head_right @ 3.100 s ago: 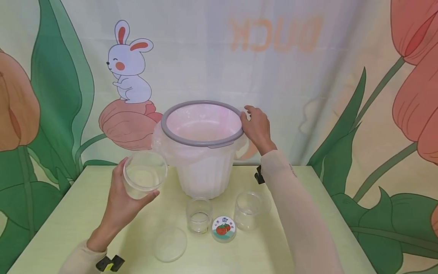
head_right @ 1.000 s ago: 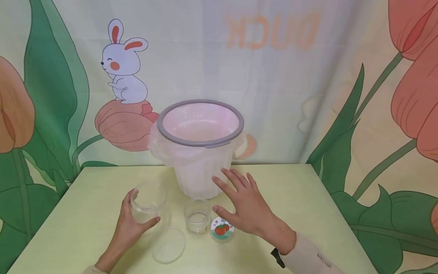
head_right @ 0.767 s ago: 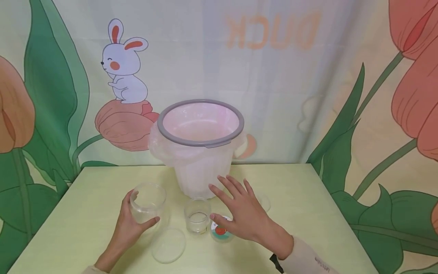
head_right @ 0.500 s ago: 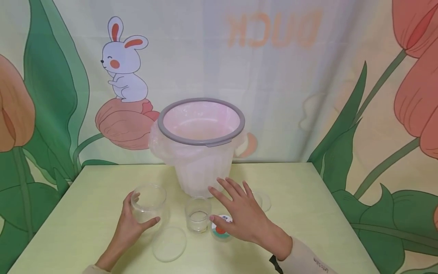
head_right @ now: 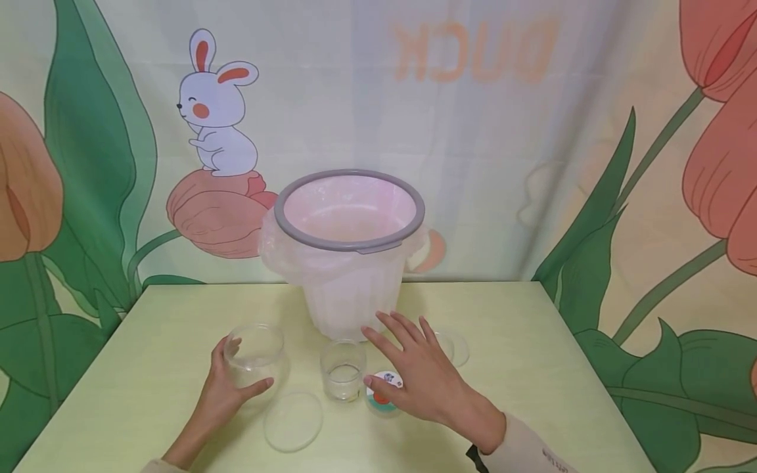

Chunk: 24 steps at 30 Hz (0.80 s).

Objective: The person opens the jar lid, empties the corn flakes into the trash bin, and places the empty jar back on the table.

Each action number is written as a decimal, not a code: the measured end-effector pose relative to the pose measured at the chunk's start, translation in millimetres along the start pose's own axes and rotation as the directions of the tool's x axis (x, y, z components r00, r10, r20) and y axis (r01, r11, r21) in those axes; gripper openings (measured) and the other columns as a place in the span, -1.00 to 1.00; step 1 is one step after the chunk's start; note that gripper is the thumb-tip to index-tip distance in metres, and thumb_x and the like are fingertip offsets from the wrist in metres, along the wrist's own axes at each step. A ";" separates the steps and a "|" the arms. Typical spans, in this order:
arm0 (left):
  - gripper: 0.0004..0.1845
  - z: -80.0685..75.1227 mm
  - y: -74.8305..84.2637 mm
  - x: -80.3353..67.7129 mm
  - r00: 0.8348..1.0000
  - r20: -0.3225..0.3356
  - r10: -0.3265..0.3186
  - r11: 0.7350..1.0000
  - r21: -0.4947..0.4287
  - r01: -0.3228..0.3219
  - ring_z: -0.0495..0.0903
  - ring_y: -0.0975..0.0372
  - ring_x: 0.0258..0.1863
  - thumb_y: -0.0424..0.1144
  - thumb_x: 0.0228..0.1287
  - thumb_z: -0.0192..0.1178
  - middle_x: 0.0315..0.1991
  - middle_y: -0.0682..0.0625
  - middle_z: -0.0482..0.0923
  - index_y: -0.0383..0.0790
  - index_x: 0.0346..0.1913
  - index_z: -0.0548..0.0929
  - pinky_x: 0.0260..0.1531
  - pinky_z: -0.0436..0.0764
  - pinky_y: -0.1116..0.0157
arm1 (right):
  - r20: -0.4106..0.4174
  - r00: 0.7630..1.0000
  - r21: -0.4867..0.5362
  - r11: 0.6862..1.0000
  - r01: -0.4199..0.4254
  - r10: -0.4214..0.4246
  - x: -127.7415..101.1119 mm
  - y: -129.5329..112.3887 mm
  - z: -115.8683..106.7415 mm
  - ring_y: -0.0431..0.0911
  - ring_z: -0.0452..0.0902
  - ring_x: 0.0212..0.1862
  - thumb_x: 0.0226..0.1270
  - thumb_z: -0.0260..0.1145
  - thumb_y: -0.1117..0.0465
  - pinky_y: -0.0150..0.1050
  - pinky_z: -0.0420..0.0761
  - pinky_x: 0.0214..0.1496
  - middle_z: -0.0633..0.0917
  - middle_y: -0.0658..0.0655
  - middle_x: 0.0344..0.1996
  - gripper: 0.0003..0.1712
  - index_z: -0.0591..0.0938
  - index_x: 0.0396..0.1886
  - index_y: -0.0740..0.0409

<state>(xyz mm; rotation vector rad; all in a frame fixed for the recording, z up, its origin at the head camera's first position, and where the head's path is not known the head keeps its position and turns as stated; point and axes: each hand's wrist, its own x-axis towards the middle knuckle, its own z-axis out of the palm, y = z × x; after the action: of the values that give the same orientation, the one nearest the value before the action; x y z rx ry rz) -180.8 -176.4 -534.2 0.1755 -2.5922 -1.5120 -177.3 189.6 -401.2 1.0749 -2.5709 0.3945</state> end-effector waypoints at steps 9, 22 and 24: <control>0.37 -4.3 -2.7 -3.0 0.997 0.045 -0.055 0.998 -0.004 0.055 0.02 -0.23 0.50 0.03 -0.07 0.54 0.55 -0.23 -0.02 -0.03 0.55 -0.33 0.38 0.18 -0.28 | 0.022 1.000 0.008 1.000 -0.001 0.000 -1.6 0.8 4.3 0.06 0.17 0.50 0.32 0.25 -0.23 0.31 0.14 0.47 0.29 0.07 0.48 -0.20 0.28 0.49 -0.18; 0.44 -3.8 -7.0 -6.6 0.996 0.075 -0.057 0.998 -0.014 0.058 0.05 -0.28 0.47 0.03 -0.14 0.58 0.54 -0.34 -0.10 0.11 0.55 -0.40 0.38 0.17 -0.28 | 0.035 0.999 0.001 1.000 0.003 -0.003 -4.7 -1.4 9.0 0.05 0.20 0.49 0.27 0.29 -0.24 0.32 0.20 0.45 0.30 0.06 0.48 -0.18 0.30 0.48 -0.16; 0.44 -4.5 -4.9 -6.6 0.998 0.060 -0.036 0.999 -0.028 0.037 0.02 -0.24 0.50 0.02 -0.15 0.59 0.55 -0.30 -0.12 0.12 0.55 -0.39 0.40 0.13 -0.28 | 0.032 0.999 -0.003 1.000 0.004 -0.004 -5.0 -1.3 9.5 0.05 0.20 0.49 0.27 0.29 -0.24 0.31 0.20 0.45 0.30 0.05 0.47 -0.18 0.30 0.48 -0.16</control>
<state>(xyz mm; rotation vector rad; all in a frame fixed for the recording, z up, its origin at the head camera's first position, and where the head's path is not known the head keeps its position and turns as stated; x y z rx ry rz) -173.3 -181.6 -536.7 0.1785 -2.6246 -1.5901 -174.9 188.3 -411.6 1.0933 -2.5966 0.3746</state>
